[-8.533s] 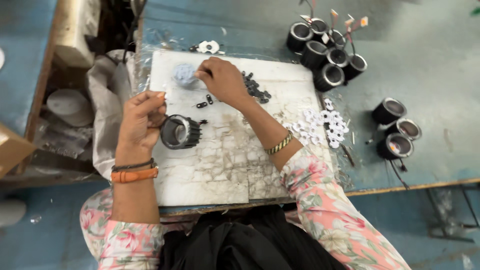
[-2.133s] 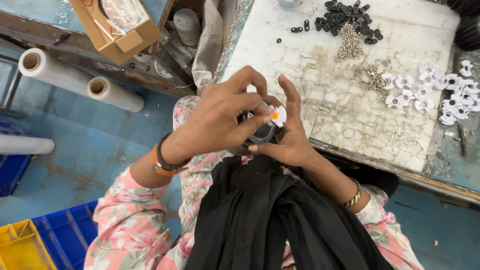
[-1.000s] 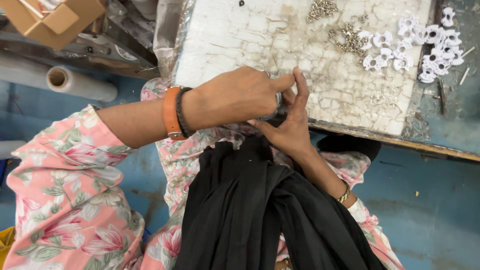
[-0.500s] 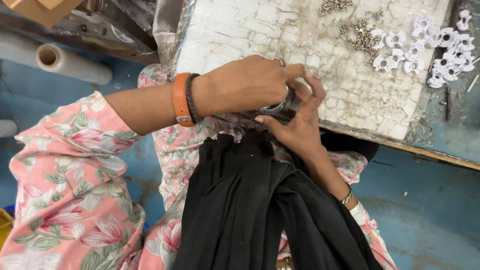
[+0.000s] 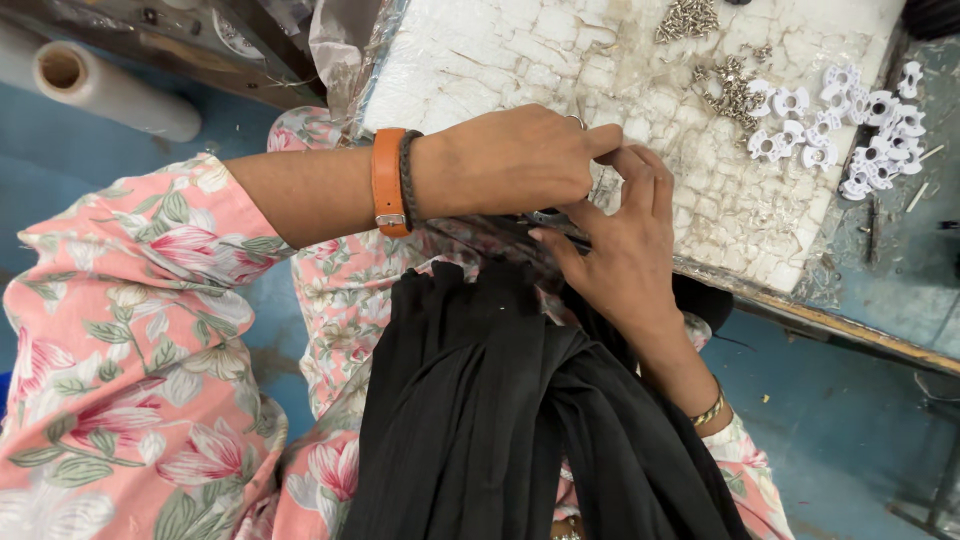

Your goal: The person assembles small cylindrical electronic components by inserting white plastic pieces and securing them with screws using a green electric screwdriver. They handle multiple units one at a time, placing finished items on the table.

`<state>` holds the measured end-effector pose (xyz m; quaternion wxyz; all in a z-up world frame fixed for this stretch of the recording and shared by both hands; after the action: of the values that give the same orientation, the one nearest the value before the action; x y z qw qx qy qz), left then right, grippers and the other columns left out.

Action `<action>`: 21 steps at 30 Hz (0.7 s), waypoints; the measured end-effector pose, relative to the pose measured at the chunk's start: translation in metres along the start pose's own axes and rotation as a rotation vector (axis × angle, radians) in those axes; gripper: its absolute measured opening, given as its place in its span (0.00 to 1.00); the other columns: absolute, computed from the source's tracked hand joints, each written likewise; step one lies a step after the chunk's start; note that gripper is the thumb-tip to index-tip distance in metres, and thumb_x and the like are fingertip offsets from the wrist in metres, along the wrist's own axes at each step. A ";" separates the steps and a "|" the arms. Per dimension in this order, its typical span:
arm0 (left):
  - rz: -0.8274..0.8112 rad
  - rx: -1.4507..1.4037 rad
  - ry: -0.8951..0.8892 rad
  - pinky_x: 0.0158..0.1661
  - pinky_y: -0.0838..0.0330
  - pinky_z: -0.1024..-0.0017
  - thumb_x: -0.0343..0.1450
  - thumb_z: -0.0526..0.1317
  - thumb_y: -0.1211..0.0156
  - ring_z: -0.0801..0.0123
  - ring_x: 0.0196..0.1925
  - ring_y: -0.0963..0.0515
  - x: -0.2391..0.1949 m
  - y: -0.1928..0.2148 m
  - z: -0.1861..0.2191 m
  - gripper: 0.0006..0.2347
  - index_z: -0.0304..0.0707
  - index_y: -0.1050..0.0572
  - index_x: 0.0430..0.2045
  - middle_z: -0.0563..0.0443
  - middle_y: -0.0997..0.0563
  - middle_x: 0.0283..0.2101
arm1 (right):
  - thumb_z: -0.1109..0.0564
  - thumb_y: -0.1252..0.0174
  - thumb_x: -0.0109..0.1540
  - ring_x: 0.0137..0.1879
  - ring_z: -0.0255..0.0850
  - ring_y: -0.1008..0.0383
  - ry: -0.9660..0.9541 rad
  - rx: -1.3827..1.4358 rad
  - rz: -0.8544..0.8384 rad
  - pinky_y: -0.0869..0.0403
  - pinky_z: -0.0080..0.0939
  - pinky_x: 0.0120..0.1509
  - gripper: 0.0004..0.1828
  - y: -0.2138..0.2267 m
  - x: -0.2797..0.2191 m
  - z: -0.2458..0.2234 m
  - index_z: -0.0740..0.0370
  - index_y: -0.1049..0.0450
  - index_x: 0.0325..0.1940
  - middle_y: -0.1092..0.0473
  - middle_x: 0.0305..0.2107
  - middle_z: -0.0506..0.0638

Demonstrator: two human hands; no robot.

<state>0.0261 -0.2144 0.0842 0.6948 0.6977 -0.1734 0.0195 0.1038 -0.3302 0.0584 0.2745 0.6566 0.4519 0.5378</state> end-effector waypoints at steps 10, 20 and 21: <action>0.216 -0.164 0.056 0.42 0.26 0.57 0.67 0.35 0.33 0.51 0.42 0.20 -0.021 0.049 -0.013 0.05 0.34 0.20 0.32 0.45 0.24 0.43 | 0.54 0.25 0.53 0.63 0.60 0.37 -0.045 0.106 -0.054 0.32 0.58 0.64 0.18 -0.004 0.004 -0.003 0.55 0.19 0.45 0.36 0.55 0.61; 0.080 -0.105 0.155 0.67 0.44 0.43 0.63 0.41 0.30 0.49 0.72 0.36 -0.057 0.036 0.023 0.11 0.43 0.19 0.37 0.49 0.21 0.54 | 0.55 0.26 0.54 0.61 0.60 0.36 -0.067 0.132 -0.061 0.30 0.57 0.61 0.17 -0.006 0.003 0.000 0.55 0.19 0.46 0.35 0.55 0.59; 0.085 -0.099 0.154 0.66 0.45 0.43 0.62 0.41 0.30 0.49 0.72 0.36 -0.057 0.034 0.021 0.12 0.44 0.19 0.37 0.50 0.21 0.54 | 0.55 0.26 0.54 0.61 0.60 0.36 -0.072 0.132 -0.059 0.30 0.58 0.61 0.17 -0.007 0.002 -0.001 0.56 0.19 0.47 0.35 0.55 0.59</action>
<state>-0.0414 -0.2219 0.1004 0.7383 0.6509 -0.1495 0.0938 0.1013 -0.3252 0.0538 0.2625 0.6785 0.4954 0.4747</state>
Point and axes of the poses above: each hand's wrist, its own x-axis towards the middle knuckle, its own y-axis out of the back of the hand, z = x × y, the point moved 5 cm from there along x, towards the middle knuckle
